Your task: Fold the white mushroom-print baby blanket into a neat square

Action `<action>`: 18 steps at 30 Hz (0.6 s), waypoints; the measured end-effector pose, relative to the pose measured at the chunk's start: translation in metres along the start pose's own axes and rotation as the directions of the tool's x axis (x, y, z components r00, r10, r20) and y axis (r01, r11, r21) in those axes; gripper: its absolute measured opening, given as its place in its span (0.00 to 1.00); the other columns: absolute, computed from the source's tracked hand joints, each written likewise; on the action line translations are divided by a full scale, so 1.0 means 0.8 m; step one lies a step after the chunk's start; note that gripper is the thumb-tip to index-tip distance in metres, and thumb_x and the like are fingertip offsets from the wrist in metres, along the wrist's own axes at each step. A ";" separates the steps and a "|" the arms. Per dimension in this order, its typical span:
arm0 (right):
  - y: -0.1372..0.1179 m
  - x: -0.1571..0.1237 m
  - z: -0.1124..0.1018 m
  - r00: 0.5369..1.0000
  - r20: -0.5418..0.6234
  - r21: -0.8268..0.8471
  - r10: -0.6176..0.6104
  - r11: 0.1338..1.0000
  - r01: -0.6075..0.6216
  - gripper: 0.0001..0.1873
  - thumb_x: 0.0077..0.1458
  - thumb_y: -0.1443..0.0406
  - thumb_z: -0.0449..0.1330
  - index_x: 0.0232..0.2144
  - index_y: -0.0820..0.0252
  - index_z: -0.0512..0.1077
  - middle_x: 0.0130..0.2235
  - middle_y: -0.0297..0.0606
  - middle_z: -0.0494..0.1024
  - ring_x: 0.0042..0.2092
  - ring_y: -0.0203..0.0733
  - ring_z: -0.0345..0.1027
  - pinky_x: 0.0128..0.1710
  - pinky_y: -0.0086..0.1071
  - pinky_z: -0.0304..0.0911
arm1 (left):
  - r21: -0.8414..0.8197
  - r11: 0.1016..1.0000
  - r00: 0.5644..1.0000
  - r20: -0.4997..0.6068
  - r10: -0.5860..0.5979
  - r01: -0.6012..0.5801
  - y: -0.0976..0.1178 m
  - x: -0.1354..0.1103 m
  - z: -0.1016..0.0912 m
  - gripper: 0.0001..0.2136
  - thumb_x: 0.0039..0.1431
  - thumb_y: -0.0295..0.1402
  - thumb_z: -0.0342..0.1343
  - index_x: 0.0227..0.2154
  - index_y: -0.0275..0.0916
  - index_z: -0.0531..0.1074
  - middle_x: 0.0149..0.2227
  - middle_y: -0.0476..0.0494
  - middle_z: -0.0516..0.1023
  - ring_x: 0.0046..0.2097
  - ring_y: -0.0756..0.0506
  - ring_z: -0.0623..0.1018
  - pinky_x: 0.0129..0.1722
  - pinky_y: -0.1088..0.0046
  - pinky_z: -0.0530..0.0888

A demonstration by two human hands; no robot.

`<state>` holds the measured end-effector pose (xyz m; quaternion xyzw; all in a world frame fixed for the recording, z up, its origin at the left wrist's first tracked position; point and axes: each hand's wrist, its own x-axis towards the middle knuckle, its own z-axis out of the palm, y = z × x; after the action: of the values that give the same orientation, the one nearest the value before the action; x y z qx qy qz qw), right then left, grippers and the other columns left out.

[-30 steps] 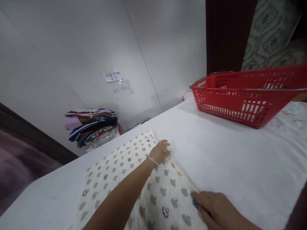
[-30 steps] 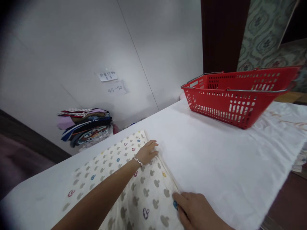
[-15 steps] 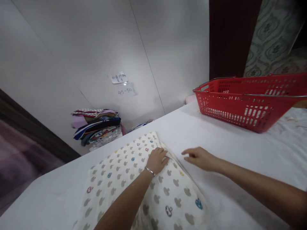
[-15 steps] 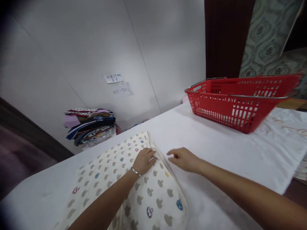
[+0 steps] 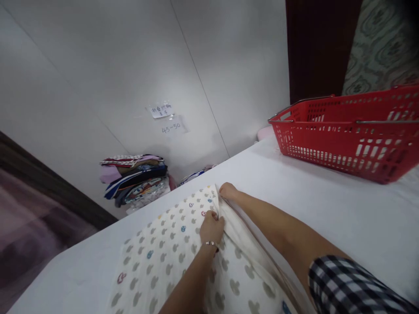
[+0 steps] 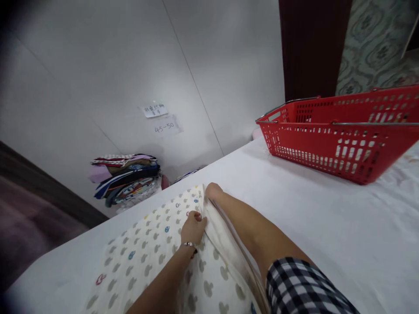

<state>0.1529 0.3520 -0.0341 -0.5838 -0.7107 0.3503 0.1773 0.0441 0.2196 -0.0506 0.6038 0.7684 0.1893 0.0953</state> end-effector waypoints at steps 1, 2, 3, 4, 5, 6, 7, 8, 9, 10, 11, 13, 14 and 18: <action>-0.002 0.008 0.003 1.000 0.012 -0.018 -0.002 1.000 0.002 0.17 0.57 0.60 0.55 0.46 0.63 0.66 0.47 0.40 0.69 0.45 0.42 0.66 0.42 0.40 0.65 | -0.023 1.000 1.000 0.004 -0.007 0.007 -0.003 0.000 0.002 0.07 0.52 0.35 0.49 0.35 0.43 0.63 0.32 0.48 0.75 0.34 0.45 0.76 0.30 0.71 0.67; -0.003 0.015 0.005 1.000 0.029 -0.033 -0.002 0.999 0.003 0.17 0.57 0.60 0.55 0.46 0.63 0.66 0.47 0.41 0.69 0.45 0.43 0.66 0.43 0.40 0.65 | -0.056 0.998 1.000 0.002 -0.010 0.010 -0.007 0.001 0.005 0.07 0.53 0.34 0.48 0.36 0.43 0.63 0.31 0.49 0.76 0.33 0.46 0.76 0.30 0.71 0.67; -0.004 0.023 0.008 0.999 0.042 -0.046 -0.001 0.999 0.002 0.17 0.57 0.60 0.55 0.46 0.63 0.66 0.47 0.41 0.69 0.45 0.43 0.66 0.43 0.40 0.65 | -0.106 0.994 1.000 -0.008 -0.014 0.013 -0.012 0.001 0.009 0.08 0.53 0.34 0.47 0.38 0.44 0.63 0.31 0.50 0.76 0.33 0.46 0.76 0.30 0.71 0.68; -0.005 0.030 0.011 0.999 0.045 -0.056 0.003 0.998 0.000 0.17 0.57 0.60 0.55 0.46 0.63 0.66 0.47 0.41 0.69 0.45 0.42 0.66 0.43 0.40 0.65 | -0.165 0.986 1.000 -0.022 -0.019 0.015 -0.017 0.002 0.013 0.09 0.54 0.33 0.47 0.39 0.44 0.62 0.31 0.50 0.76 0.33 0.47 0.76 0.31 0.72 0.68; -0.005 0.036 0.014 0.999 0.043 -0.062 0.007 0.998 -0.005 0.17 0.57 0.60 0.55 0.46 0.63 0.66 0.47 0.41 0.69 0.45 0.42 0.66 0.43 0.40 0.65 | -0.229 0.973 0.999 -0.042 -0.024 0.014 -0.021 0.002 0.017 0.09 0.54 0.33 0.46 0.40 0.44 0.62 0.30 0.51 0.76 0.33 0.48 0.76 0.31 0.72 0.68; -0.005 0.042 0.017 0.999 0.038 -0.067 0.013 0.998 -0.010 0.17 0.57 0.60 0.55 0.46 0.63 0.66 0.47 0.41 0.69 0.45 0.42 0.66 0.43 0.40 0.65 | -0.285 0.958 0.998 -0.064 -0.025 0.006 -0.025 0.003 0.022 0.10 0.54 0.33 0.46 0.40 0.44 0.62 0.30 0.51 0.75 0.33 0.48 0.76 0.31 0.73 0.69; -0.005 0.047 0.021 0.999 0.031 -0.069 0.018 0.998 -0.016 0.17 0.57 0.60 0.55 0.46 0.63 0.66 0.47 0.41 0.69 0.45 0.42 0.66 0.43 0.40 0.65 | -0.328 0.945 0.996 -0.084 -0.021 -0.007 -0.028 0.004 0.026 0.10 0.54 0.34 0.45 0.41 0.44 0.62 0.30 0.52 0.75 0.33 0.49 0.75 0.32 0.73 0.69; -0.006 0.051 0.024 1.000 0.022 -0.068 0.022 0.997 -0.021 0.17 0.57 0.60 0.55 0.46 0.63 0.66 0.46 0.41 0.69 0.45 0.42 0.66 0.43 0.40 0.65 | -0.363 0.932 0.995 -0.099 -0.015 -0.022 -0.031 0.004 0.029 0.11 0.54 0.34 0.45 0.41 0.44 0.62 0.30 0.52 0.74 0.33 0.49 0.75 0.32 0.74 0.69; -0.006 0.055 0.027 1.000 0.012 -0.066 0.026 0.998 -0.025 0.16 0.57 0.60 0.55 0.46 0.63 0.66 0.46 0.41 0.69 0.45 0.42 0.66 0.43 0.40 0.65 | -0.396 0.918 0.994 -0.108 -0.007 -0.036 -0.032 0.005 0.033 0.11 0.54 0.35 0.45 0.41 0.43 0.62 0.29 0.52 0.74 0.33 0.50 0.75 0.32 0.74 0.69; -0.007 0.057 0.030 1.000 0.001 -0.063 0.030 0.998 -0.030 0.16 0.57 0.60 0.55 0.45 0.63 0.66 0.46 0.40 0.69 0.44 0.41 0.66 0.43 0.40 0.65 | -0.428 0.903 0.994 -0.113 0.003 -0.051 -0.033 0.005 0.035 0.12 0.54 0.35 0.46 0.42 0.43 0.62 0.29 0.52 0.73 0.32 0.50 0.75 0.32 0.74 0.69; -0.007 0.059 0.033 0.999 -0.010 -0.059 0.036 0.998 -0.037 0.16 0.57 0.59 0.55 0.45 0.62 0.66 0.46 0.40 0.69 0.44 0.41 0.66 0.43 0.40 0.65 | -0.457 0.887 0.993 -0.115 0.014 -0.066 -0.033 0.005 0.037 0.13 0.54 0.35 0.46 0.42 0.43 0.62 0.28 0.52 0.73 0.32 0.50 0.75 0.32 0.74 0.70; -0.010 0.061 0.037 0.998 -0.032 -0.051 0.056 0.997 -0.058 0.15 0.58 0.60 0.54 0.44 0.62 0.67 0.45 0.40 0.70 0.44 0.41 0.66 0.43 0.40 0.64 | -0.497 0.864 0.994 -0.107 0.029 -0.079 -0.032 0.006 0.039 0.13 0.54 0.35 0.46 0.43 0.42 0.62 0.28 0.52 0.72 0.31 0.50 0.74 0.32 0.74 0.70; -0.012 0.062 0.038 0.997 -0.041 -0.046 0.066 0.997 -0.068 0.15 0.58 0.60 0.54 0.44 0.63 0.67 0.45 0.40 0.70 0.44 0.41 0.66 0.43 0.40 0.64 | -0.501 0.862 0.994 -0.100 0.033 -0.079 -0.032 0.006 0.039 0.13 0.54 0.35 0.47 0.43 0.42 0.62 0.28 0.52 0.72 0.31 0.50 0.74 0.32 0.74 0.70; -0.017 0.068 0.040 0.996 -0.066 -0.004 0.052 0.999 -0.052 0.15 0.57 0.60 0.55 0.45 0.63 0.67 0.46 0.40 0.69 0.45 0.41 0.66 0.43 0.40 0.64 | -0.448 0.891 0.995 -0.091 0.034 -0.071 -0.030 0.005 0.039 0.12 0.56 0.36 0.46 0.43 0.43 0.62 0.27 0.53 0.72 0.31 0.50 0.74 0.33 0.74 0.70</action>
<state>0.1083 0.3939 -0.0548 -0.6139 -0.6899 0.3334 0.1898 0.0334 0.2245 -0.0880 0.5776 0.6902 0.3892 0.1963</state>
